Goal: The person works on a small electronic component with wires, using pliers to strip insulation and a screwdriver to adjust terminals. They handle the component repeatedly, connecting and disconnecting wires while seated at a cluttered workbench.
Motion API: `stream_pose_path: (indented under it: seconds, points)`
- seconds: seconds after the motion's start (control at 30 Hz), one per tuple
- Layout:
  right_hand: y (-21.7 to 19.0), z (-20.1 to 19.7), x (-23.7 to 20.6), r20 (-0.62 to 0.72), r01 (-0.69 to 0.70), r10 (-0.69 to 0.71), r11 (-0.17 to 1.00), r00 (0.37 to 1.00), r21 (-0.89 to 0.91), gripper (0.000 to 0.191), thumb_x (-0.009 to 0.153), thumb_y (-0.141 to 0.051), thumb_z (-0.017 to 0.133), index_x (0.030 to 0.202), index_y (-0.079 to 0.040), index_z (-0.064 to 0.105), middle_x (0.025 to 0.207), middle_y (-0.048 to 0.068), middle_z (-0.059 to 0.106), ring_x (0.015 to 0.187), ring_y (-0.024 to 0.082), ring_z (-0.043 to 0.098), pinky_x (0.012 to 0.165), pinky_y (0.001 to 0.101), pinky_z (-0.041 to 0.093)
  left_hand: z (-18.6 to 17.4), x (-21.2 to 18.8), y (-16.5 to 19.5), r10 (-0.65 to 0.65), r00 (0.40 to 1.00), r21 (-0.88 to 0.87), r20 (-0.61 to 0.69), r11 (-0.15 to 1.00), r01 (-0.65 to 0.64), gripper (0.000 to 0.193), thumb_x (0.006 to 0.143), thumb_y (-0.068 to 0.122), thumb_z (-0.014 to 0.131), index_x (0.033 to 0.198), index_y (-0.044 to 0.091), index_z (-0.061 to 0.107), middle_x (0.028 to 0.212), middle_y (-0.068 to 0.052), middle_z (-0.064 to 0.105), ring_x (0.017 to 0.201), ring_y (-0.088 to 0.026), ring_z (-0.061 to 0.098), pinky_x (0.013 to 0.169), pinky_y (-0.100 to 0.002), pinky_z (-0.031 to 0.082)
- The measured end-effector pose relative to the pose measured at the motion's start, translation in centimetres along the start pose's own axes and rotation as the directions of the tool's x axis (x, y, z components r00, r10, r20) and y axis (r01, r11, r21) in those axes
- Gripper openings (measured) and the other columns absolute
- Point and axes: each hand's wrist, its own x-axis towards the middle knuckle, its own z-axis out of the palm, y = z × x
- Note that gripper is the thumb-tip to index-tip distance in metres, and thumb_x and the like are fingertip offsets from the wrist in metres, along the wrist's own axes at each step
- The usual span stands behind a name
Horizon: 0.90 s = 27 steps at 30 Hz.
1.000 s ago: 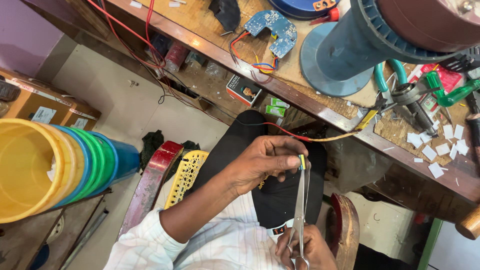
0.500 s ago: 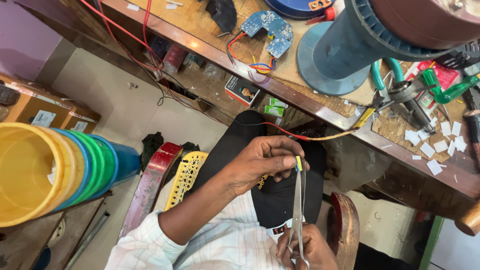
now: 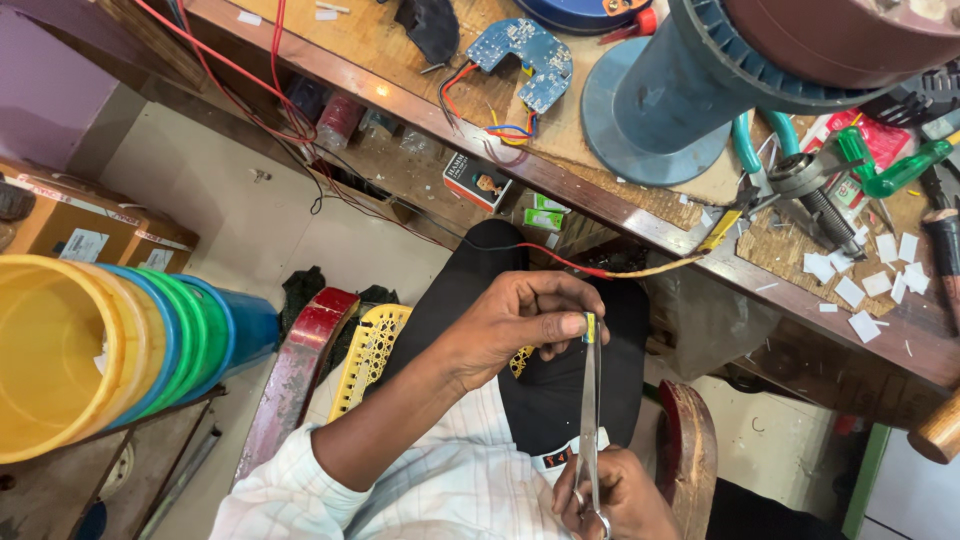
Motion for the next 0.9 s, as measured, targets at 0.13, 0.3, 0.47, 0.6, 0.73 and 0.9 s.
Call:
stream_pose_path:
  seconds: [0.13, 0.3, 0.47, 0.6, 0.73, 0.9]
  points:
    - [-0.5, 0.2, -0.1, 0.047, 0.098, -0.096, 0.994, 0.994, -0.041, 0.028, 0.072, -0.011, 0.091, 0.086, 0.004, 0.073, 0.069, 0.008, 0.07, 0.059, 0.013, 0.065, 0.052, 0.0269, 0.049, 0.1, 0.0, 0.3, -0.066, 0.997, 0.004, -0.025, 0.998, 0.066, 0.034, 0.096, 0.022, 0.074, 0.124, 0.004, 0.069, 0.106, -0.011, 0.077, 0.077, -0.004, 0.061, 0.063, -0.019, 0.048]
    - [-1.0, 0.7, 0.4, -0.058, 0.021, -0.024, 0.999, 0.998, -0.042, 0.034, 0.08, -0.028, 0.089, 0.079, 0.003, 0.075, 0.064, 0.008, 0.073, 0.054, 0.014, 0.068, 0.048, 0.0279, 0.052, -0.1, 0.2, 0.3, -0.124, 0.992, 0.023, 0.017, 0.992, 0.123, 0.035, 0.098, 0.028, 0.071, 0.122, 0.003, 0.071, 0.107, -0.014, 0.078, 0.081, -0.009, 0.069, 0.059, -0.019, 0.049]
    - [-1.2, 0.8, 0.7, -0.018, 0.09, -0.091, 0.994, 0.996, -0.066, 0.042, 0.071, -0.03, 0.095, 0.083, 0.003, 0.074, 0.068, 0.008, 0.073, 0.056, 0.013, 0.067, 0.05, 0.0274, 0.051, -0.6, 0.1, -0.1, -0.058, 0.996, -0.056, 0.065, 0.996, 0.062, 0.032, 0.1, 0.025, 0.072, 0.12, 0.001, 0.07, 0.11, -0.018, 0.077, 0.096, -0.018, 0.075, 0.057, -0.019, 0.048]
    - [-1.0, 0.7, 0.8, 0.034, 0.087, -0.088, 0.996, 0.996, 0.033, 0.05, 0.063, -0.031, 0.099, 0.089, 0.005, 0.076, 0.069, 0.009, 0.072, 0.057, 0.013, 0.066, 0.05, 0.0271, 0.05, -0.8, 0.0, -0.4, -0.028, 0.994, -0.136, 0.104, 0.99, 0.043, 0.031, 0.101, 0.023, 0.073, 0.12, -0.001, 0.069, 0.109, -0.021, 0.076, 0.094, -0.022, 0.076, 0.053, -0.02, 0.048]
    - [-0.5, 0.3, 0.7, 0.023, -0.046, 0.045, 0.998, 0.999, 0.037, 0.041, 0.07, -0.028, 0.095, 0.09, 0.003, 0.077, 0.079, 0.009, 0.077, 0.064, 0.012, 0.069, 0.058, 0.0257, 0.053, -0.9, -0.1, -0.6, -0.011, 0.994, -0.184, 0.111, 0.982, 0.031, 0.03, 0.103, 0.022, 0.072, 0.121, -0.001, 0.068, 0.107, -0.022, 0.075, 0.091, -0.025, 0.077, 0.051, -0.02, 0.048]
    - [0.6, -0.2, 1.0, 0.006, -0.066, 0.066, 0.998, 0.998, 0.005, 0.034, 0.072, -0.022, 0.093, 0.087, 0.005, 0.078, 0.074, 0.011, 0.076, 0.06, 0.013, 0.067, 0.056, 0.0253, 0.049, -1.1, -0.3, -0.7, 0.008, 0.993, -0.198, 0.121, 0.98, 0.016, 0.029, 0.103, 0.022, 0.071, 0.12, -0.001, 0.067, 0.107, -0.023, 0.075, 0.092, -0.025, 0.077, 0.051, -0.02, 0.048]
